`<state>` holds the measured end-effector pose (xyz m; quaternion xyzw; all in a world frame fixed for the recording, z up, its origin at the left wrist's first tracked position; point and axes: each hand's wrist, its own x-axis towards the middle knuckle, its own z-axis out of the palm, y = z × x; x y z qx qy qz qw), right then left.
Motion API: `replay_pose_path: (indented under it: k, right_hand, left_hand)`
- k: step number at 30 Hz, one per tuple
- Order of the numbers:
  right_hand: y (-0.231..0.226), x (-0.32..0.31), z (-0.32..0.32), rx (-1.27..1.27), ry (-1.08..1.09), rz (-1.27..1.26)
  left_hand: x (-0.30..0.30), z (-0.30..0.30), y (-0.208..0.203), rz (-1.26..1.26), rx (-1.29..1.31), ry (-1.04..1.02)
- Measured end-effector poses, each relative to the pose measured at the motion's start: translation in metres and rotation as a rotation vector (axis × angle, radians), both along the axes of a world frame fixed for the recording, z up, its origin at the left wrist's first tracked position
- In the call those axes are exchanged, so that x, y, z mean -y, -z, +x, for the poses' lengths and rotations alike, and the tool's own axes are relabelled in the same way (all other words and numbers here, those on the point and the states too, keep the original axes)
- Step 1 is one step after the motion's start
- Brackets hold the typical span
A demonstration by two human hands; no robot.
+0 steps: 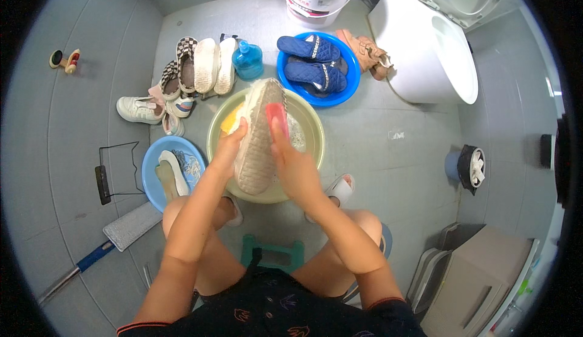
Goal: The person sits on a small stool in a bathroom and scrubs a pair of yellow slippers with a pink brush. They dip the slippers into a basin of soapy water and scrub the soles and uppers repeatedly. The person handles the slippers one at a time, rinsing them in the basin and scrubbing them thoroughly.
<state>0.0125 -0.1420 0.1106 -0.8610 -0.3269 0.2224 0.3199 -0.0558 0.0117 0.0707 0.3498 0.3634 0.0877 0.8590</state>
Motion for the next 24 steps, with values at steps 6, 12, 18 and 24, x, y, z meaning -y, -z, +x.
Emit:
replay_pose_path:
  k: [6,12,18,24]
  right_hand:
    - [0.024,-0.017,0.045,0.053,0.063,0.158]
    - [0.004,-0.009,0.006,-0.081,0.031,0.087]
    - [0.001,-0.027,0.047,-0.152,0.107,0.035]
    - [0.004,-0.014,0.024,-0.165,0.040,0.111]
  left_hand:
    - [0.003,0.002,0.001,0.009,0.058,0.059]
    - [-0.007,0.000,0.004,-0.036,0.030,0.015]
    - [0.000,0.004,0.002,-0.034,0.020,0.023]
    - [-0.012,-0.002,0.002,-0.097,0.064,0.022]
